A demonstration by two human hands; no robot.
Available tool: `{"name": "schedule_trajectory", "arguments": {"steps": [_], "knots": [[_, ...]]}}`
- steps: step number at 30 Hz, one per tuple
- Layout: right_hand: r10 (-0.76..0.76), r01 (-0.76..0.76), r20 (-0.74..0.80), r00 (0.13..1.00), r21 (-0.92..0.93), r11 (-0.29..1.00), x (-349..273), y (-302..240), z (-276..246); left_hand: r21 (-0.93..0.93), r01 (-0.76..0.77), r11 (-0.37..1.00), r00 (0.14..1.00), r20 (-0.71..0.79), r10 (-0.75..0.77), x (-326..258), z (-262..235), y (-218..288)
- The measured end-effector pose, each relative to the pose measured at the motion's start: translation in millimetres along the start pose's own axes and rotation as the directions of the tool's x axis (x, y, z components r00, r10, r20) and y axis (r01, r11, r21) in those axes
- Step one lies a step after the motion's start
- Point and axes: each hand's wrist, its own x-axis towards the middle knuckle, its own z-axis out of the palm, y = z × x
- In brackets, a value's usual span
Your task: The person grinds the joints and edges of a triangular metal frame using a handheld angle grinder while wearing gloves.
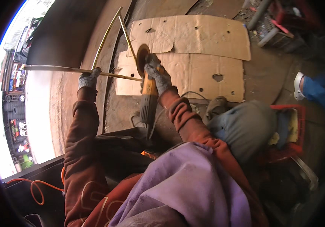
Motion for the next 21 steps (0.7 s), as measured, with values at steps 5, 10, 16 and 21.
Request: {"name": "schedule_trajectory", "arguments": {"steps": [5, 10, 16, 21], "knots": [[-0.37, 0.389, 0.124, 0.921, -0.202, 0.899, -27.3, -93.6, 39.1, -0.042, -0.121, 0.992, 0.987, 0.1, 0.125, -30.6, -0.1, 52.9], [-0.561, 0.668, 0.365, 0.743, -0.352, 0.656, -86.4, -180.6, 89.3, -0.215, -0.13, 0.968, 0.981, 0.113, 0.157, -18.4, 9.0, 45.9], [-0.659, 0.719, 0.307, 0.687, -0.155, 0.678, -146.0, -233.9, 68.0, -0.269, -0.076, 0.96, 0.967, 0.214, 0.136, -52.6, 16.7, 65.7], [-0.586, 0.603, 0.261, 0.767, 0.02, 0.797, -145.9, -218.9, 42.0, -0.569, 0.071, 0.819, 0.965, 0.249, 0.088, -42.6, 6.9, 46.7]]}}
